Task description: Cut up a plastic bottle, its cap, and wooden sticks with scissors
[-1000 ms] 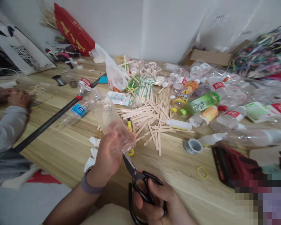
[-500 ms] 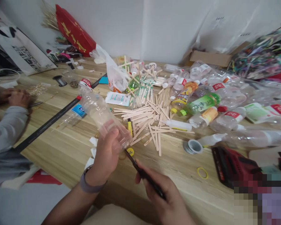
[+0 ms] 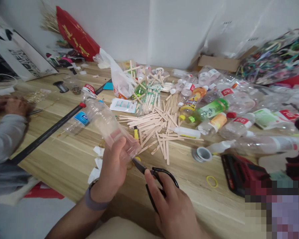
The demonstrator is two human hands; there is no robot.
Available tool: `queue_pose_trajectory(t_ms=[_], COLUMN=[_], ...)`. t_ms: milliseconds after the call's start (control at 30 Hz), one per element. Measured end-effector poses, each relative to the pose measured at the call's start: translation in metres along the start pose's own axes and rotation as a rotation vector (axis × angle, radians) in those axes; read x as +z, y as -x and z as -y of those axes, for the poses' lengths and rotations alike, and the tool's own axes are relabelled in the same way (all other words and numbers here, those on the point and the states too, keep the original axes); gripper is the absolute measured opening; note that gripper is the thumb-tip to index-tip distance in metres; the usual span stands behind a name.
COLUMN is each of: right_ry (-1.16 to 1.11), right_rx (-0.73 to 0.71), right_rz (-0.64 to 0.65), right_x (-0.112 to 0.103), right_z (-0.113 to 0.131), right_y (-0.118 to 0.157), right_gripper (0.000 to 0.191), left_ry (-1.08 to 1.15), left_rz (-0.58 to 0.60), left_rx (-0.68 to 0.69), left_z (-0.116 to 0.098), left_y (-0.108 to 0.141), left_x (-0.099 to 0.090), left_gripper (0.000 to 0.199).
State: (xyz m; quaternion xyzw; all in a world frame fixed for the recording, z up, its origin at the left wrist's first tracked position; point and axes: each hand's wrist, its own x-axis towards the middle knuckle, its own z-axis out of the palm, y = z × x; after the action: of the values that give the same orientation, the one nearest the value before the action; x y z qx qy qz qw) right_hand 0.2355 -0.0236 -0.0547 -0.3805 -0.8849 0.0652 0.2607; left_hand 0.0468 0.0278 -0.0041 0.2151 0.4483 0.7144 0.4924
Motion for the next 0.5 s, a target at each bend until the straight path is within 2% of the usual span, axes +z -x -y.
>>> queue_pose_trajectory(t_ms=[33,100,167,233,267,333,367,400,467,500], right_ry=[0.078,-0.025,-0.394,-0.934,-1.224,-1.759,-1.978,-2.142,-2.301,-2.305], right_rx=[-0.043,-0.049,0.067,0.329,0.494,0.756,0.816,0.815,0.787,0.794], right_rz=[-0.009,-0.026,-0.012,0.069,0.150,0.343,0.426,0.474,0.466,0.452], right_x=[0.001,0.000,-0.004,-0.008,-0.009,-0.006,-0.004,0.000,0.004,0.004], right_z=[-0.002,-0.003,0.000,0.003,0.005,0.006,0.007,0.008,0.011,0.013], right_y=[-0.001,-0.006,-0.013,-0.020,-0.022,-0.022,-0.020,-0.018,-0.015,-0.014], right_gripper=[0.095,0.092,0.074,0.047,0.037,0.034,0.036,0.035,0.031,0.032], left_ry=[-0.001,0.010,0.037,0.076,0.104,0.159,0.184,0.205,0.228,0.232], left_rz=[0.006,0.035,0.054,0.084,0.104,0.144,0.160,0.173,0.193,0.196], left_rx=[0.020,0.057,0.079,0.049,0.012,-0.076,-0.117,-0.146,-0.173,-0.178], left_z=[0.000,-0.002,-0.002,-0.004,-0.005,-0.009,-0.011,-0.014,-0.018,-0.019], left_y=[0.001,0.001,0.000,-0.001,0.000,0.001,0.003,0.005,0.007,0.007], left_x=[0.000,-0.001,-0.004,-0.006,-0.007,-0.006,-0.005,-0.003,0.000,0.000], left_gripper=[0.023,0.022,0.025,0.030,0.032,0.038,0.042,0.047,0.053,0.054])
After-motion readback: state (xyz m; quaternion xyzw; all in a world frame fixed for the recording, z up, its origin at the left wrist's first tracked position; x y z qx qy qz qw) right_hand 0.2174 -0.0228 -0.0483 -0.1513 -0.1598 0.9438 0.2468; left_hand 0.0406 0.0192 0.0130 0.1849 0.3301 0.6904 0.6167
